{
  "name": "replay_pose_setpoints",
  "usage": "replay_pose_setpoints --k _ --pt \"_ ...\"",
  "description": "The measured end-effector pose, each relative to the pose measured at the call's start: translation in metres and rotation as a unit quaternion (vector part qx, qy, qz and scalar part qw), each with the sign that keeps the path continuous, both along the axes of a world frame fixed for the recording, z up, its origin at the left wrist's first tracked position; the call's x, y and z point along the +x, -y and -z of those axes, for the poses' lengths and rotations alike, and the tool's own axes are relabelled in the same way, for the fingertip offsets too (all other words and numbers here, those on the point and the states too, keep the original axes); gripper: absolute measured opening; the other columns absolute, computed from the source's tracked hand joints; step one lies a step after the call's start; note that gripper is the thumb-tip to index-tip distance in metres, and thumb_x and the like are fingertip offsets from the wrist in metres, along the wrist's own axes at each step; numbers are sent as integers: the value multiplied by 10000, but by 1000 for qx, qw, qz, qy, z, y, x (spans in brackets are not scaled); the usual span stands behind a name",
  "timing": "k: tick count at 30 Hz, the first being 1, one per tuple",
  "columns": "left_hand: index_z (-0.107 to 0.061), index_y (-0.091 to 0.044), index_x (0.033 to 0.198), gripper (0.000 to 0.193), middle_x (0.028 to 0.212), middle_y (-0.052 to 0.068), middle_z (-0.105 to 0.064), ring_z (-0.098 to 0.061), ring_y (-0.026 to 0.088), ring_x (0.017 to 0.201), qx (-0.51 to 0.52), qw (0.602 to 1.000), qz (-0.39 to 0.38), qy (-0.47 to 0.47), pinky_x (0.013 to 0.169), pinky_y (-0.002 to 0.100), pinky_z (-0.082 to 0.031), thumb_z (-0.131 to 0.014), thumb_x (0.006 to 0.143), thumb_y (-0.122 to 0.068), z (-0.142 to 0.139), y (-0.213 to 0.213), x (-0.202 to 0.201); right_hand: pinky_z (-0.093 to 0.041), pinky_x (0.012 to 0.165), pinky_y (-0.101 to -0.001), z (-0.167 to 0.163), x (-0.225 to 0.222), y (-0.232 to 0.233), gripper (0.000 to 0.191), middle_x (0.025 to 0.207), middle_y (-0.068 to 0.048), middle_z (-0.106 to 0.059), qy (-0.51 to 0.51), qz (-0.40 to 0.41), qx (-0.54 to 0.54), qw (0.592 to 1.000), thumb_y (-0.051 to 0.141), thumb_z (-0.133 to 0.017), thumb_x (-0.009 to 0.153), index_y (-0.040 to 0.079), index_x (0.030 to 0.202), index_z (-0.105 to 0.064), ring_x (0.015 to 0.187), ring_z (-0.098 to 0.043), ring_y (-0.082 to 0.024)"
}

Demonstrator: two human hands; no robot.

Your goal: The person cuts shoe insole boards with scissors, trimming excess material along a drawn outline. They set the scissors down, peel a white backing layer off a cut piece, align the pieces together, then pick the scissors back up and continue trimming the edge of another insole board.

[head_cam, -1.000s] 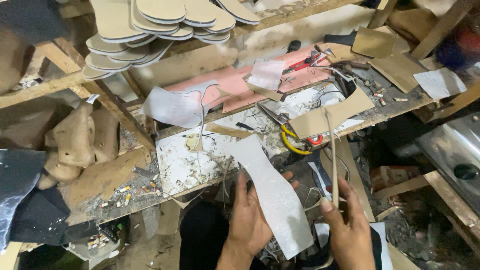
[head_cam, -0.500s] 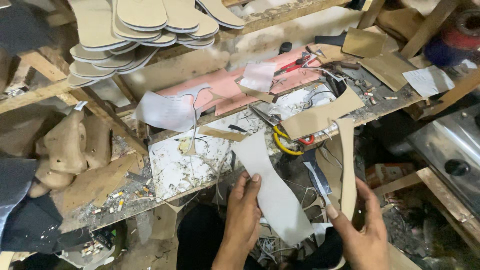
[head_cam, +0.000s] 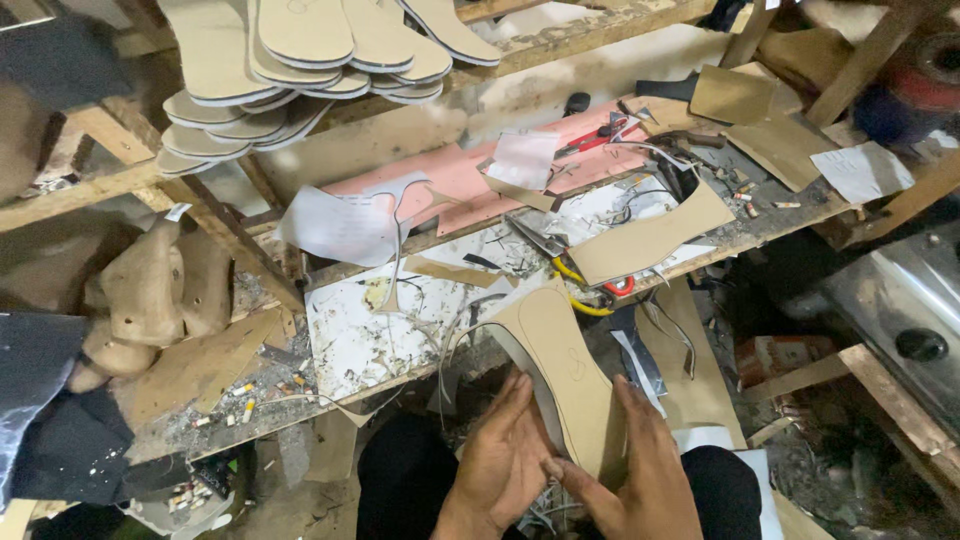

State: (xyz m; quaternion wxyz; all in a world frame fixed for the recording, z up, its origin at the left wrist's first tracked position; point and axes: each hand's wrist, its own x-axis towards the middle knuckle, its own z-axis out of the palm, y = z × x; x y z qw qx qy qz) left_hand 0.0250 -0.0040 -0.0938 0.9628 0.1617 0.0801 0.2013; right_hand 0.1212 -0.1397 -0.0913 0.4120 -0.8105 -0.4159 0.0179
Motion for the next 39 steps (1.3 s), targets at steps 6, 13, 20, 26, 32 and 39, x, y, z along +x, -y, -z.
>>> replay_pose_setpoints --k 6,13,20,26,32,39 --pt "-362 -50 1556 550 1509 127 -506 -497 257 1391 4 999 27 30 1174 441 -389 -416 1063 -288 -10 2 -4 -369 1072 -526 1 0 -3 1148 1417 -338 -490 -10 -12 -34 999 462 -922 592 -20 1479 -376 1338 -463 -474" --pt "-294 -13 1592 582 1590 125 -422 -454 237 1437 27 997 47 55 1203 409 -373 -398 1075 -260 -8 2 -8 -367 1078 -521 3 1 -3 1148 1414 -334 -477 -20 -33 -28 999 498 -908 601 -20 1478 -377 1346 -458 -471" --pt "-395 74 1513 545 1490 164 -546 -547 264 1354 99 993 33 -59 1117 428 -466 -503 1041 -178 -11 -11 6 -389 1039 -485 7 10 -2 1231 1394 -248 -523 -31 -19 -76 996 388 -934 554 53 1562 -311 1267 -511 -387" --pt "-406 35 1480 528 1431 203 -587 -590 316 1306 62 991 -95 -69 1077 477 -493 -485 1013 -199 -21 -61 3 -519 979 -465 7 38 18 1085 1497 -205 -537 -523 -71 112 842 3 -802 769 165 1688 -247 1226 -655 -337" --pt "-389 -11 1500 539 1447 195 -576 -550 343 1358 31 990 -120 -66 1104 477 -474 -449 1016 -238 -26 -55 5 -487 1041 -397 21 11 9 788 1424 -214 -632 -568 10 170 805 36 -682 837 56 1569 -392 1262 -634 -244" --pt "-401 -138 1514 585 1211 151 -628 -619 313 1168 2 987 -140 -75 1035 575 -522 -444 1006 -424 -36 -37 23 -453 1050 -405 8 -8 -3 977 1446 -216 -587 -492 35 115 862 116 -782 697 92 1576 -355 1267 -597 -272"
